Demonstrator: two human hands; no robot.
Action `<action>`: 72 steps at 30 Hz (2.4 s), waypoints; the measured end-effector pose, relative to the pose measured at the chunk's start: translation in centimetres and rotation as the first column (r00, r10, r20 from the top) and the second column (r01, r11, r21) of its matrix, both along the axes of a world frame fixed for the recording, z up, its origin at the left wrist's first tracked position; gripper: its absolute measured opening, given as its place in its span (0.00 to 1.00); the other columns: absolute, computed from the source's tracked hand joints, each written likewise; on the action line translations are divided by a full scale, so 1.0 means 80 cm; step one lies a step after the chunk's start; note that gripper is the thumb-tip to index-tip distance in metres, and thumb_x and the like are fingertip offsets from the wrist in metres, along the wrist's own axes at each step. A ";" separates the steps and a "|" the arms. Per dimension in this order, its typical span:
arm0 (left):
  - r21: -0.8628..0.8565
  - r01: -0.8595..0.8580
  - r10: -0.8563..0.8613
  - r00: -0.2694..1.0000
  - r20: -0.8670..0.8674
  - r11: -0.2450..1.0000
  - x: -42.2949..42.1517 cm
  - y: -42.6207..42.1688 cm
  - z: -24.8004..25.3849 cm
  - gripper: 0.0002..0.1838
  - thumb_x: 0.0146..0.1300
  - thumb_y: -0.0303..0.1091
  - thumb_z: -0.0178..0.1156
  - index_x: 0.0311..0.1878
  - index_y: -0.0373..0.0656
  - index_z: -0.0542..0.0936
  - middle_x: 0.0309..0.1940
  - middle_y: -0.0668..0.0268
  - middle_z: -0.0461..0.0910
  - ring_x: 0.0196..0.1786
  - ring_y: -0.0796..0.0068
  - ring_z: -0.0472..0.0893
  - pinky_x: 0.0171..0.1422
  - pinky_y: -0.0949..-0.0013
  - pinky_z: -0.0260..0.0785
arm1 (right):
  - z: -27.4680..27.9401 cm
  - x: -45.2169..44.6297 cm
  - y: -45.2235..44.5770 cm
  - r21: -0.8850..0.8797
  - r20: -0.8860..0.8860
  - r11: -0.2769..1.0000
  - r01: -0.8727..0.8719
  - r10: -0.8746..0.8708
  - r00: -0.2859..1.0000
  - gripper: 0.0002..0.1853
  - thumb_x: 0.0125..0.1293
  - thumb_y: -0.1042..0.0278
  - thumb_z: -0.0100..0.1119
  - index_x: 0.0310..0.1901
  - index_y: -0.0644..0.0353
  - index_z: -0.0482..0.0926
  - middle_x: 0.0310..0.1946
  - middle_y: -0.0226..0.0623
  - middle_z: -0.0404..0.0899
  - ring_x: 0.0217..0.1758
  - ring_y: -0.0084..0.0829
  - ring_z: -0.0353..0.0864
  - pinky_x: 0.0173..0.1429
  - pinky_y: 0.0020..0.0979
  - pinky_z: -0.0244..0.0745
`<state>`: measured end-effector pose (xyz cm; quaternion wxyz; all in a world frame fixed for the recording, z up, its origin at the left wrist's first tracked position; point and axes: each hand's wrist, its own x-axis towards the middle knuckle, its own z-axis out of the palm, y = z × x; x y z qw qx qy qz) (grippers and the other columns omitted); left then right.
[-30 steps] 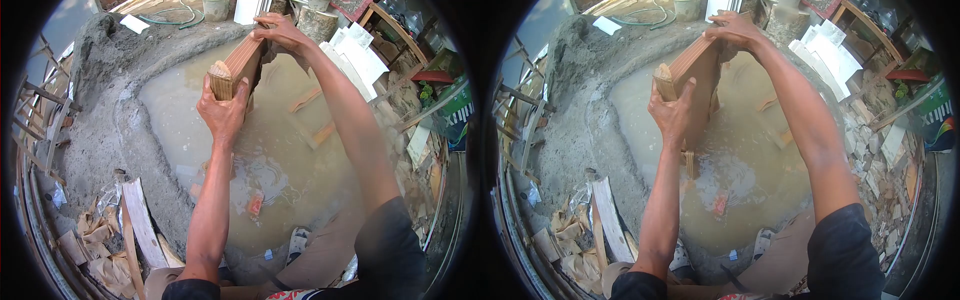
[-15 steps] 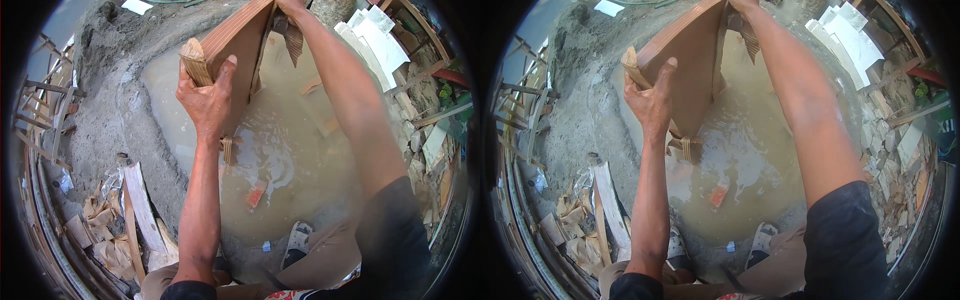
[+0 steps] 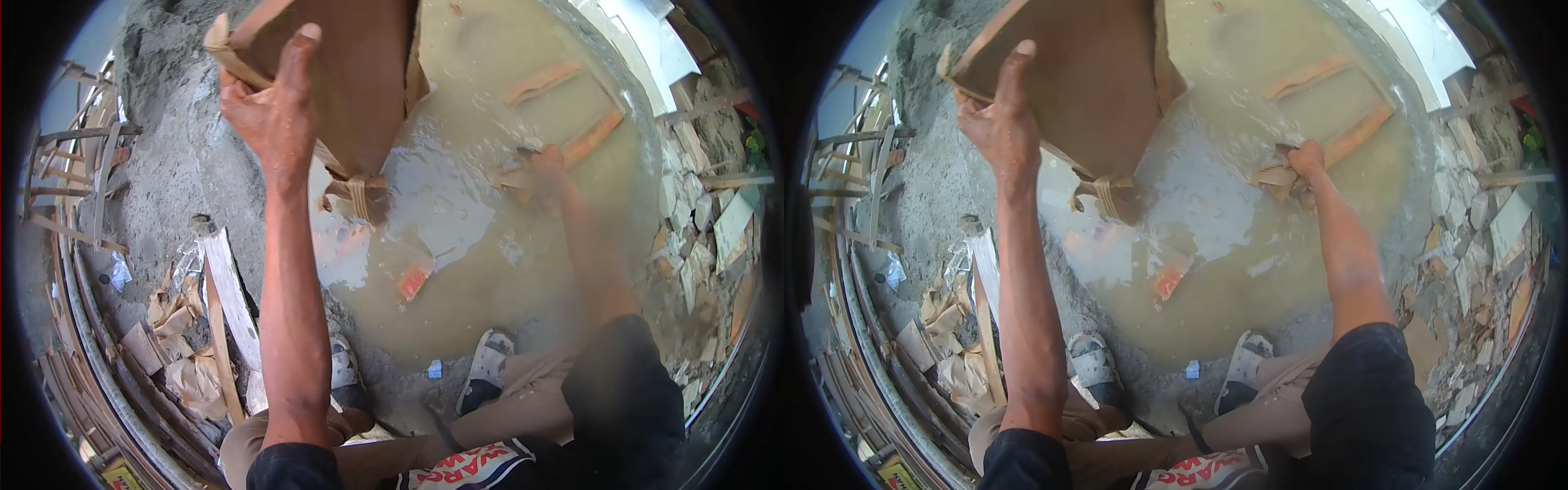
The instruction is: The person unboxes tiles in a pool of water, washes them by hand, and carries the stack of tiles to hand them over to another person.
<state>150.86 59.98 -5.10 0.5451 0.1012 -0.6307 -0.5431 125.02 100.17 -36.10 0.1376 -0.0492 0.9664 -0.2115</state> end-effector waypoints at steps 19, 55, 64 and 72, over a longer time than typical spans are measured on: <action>-0.097 -0.073 0.105 0.915 0.390 0.993 -0.002 -0.048 -0.026 0.19 0.75 0.38 0.69 0.62 0.35 0.88 0.61 0.59 0.88 0.56 0.70 0.88 0.63 0.62 0.82 | 0.026 0.323 0.225 -0.056 0.058 0.957 -0.284 0.287 0.956 0.27 0.57 0.77 0.65 0.62 0.54 0.85 0.62 0.47 0.78 0.63 0.55 0.83 0.67 0.52 0.79; -0.282 0.145 0.049 0.812 0.582 0.948 0.120 -0.054 0.037 0.25 0.69 0.47 0.74 0.54 0.36 0.78 0.39 0.52 0.88 0.38 0.58 0.88 0.46 0.57 0.80 | 0.486 0.143 -0.494 -0.701 -0.177 0.684 -0.203 0.109 0.978 0.26 0.54 0.54 0.74 0.41 0.71 0.80 0.40 0.44 0.83 0.42 0.34 0.83 0.45 0.41 0.81; -0.410 0.421 -0.184 0.844 0.504 0.809 0.177 -0.037 -0.009 0.13 0.84 0.35 0.54 0.53 0.35 0.82 0.38 0.59 0.87 0.42 0.69 0.84 0.53 0.59 0.75 | 0.498 0.162 -0.485 -0.603 -0.246 0.792 -0.090 -0.078 0.966 0.23 0.53 0.61 0.70 0.42 0.70 0.73 0.41 0.44 0.79 0.42 0.35 0.80 0.47 0.40 0.78; 0.062 0.655 -0.122 0.047 0.991 0.753 0.317 -0.077 -0.164 0.19 0.80 0.44 0.55 0.48 0.37 0.85 0.36 0.40 0.85 0.44 0.40 0.87 0.54 0.44 0.77 | 0.540 0.212 -0.446 -0.643 -0.163 0.743 -0.186 0.104 0.981 0.60 0.63 0.71 0.67 0.83 0.81 0.32 0.83 0.69 0.51 0.83 0.51 0.65 0.84 0.37 0.66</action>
